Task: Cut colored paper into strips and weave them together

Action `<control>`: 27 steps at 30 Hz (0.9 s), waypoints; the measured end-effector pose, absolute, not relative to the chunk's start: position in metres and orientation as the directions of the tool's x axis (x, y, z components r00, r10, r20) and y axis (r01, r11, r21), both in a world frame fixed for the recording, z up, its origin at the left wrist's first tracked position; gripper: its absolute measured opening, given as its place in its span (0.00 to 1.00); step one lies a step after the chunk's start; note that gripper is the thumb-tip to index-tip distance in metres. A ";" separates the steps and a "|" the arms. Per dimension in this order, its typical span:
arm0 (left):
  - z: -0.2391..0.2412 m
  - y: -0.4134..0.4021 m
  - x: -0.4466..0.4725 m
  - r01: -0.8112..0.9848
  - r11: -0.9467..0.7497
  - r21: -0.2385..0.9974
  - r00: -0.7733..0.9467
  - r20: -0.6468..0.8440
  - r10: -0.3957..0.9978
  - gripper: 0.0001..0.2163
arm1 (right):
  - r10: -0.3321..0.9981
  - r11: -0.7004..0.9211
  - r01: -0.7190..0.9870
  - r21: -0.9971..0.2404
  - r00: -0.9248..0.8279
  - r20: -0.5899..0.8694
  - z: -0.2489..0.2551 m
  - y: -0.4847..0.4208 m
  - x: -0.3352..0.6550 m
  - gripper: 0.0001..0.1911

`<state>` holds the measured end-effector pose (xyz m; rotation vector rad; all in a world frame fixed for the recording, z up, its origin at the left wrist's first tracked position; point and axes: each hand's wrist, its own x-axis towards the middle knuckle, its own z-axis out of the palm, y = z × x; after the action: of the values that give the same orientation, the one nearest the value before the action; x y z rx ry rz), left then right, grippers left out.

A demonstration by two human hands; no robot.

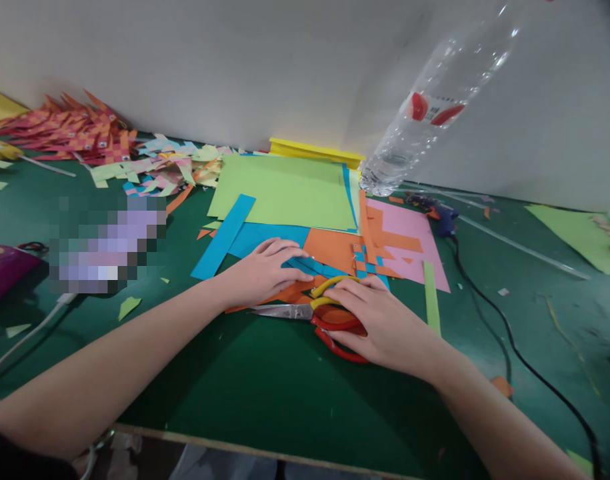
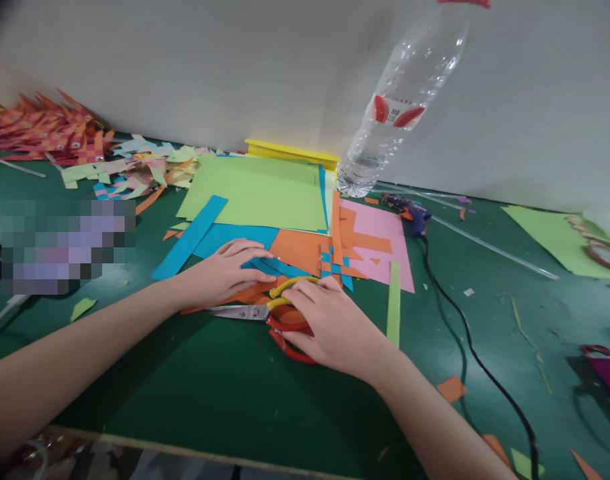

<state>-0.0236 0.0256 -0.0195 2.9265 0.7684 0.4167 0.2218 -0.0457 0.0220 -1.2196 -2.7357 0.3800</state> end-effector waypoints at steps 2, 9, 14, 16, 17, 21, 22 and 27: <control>-0.020 0.026 -0.023 0.469 -0.870 0.153 0.837 0.239 0.493 0.13 | 0.751 0.638 0.723 -0.265 -0.660 0.009 0.022 -0.047 0.220 0.17; -0.019 0.026 -0.024 0.472 -0.869 0.150 0.838 0.229 0.495 0.13 | 0.748 0.653 0.715 -0.247 -0.661 0.065 0.021 -0.053 0.208 0.17; -0.019 0.026 -0.023 0.472 -0.869 0.149 0.839 0.227 0.495 0.13 | 0.740 0.660 0.710 -0.245 -0.671 0.049 0.021 -0.053 0.209 0.17; -0.019 0.026 -0.023 0.469 -0.870 0.150 0.840 0.229 0.492 0.13 | 0.734 0.665 0.704 -0.248 -0.677 0.045 0.021 -0.052 0.210 0.18; -0.020 0.026 -0.023 0.469 -0.870 0.150 0.839 0.231 0.492 0.13 | 0.732 0.667 0.703 -0.247 -0.680 0.044 0.021 -0.052 0.211 0.18; -0.020 0.026 -0.023 0.466 -0.873 0.143 0.841 0.236 0.487 0.13 | 0.728 0.672 0.705 -0.226 -0.684 0.033 0.020 -0.052 0.212 0.19; -0.020 0.026 -0.023 0.466 -0.873 0.142 0.840 0.236 0.488 0.13 | 0.727 0.674 0.704 -0.222 -0.686 0.032 0.020 -0.052 0.212 0.19; -0.020 0.026 -0.024 0.458 -0.876 0.150 0.838 0.257 0.482 0.13 | 0.728 0.675 0.705 -0.220 -0.685 0.041 0.021 -0.053 0.212 0.19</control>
<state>-0.0237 0.0264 -0.0203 2.9320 0.7508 0.4426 0.2116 -0.0529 0.0206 -1.1855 -2.7596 0.2824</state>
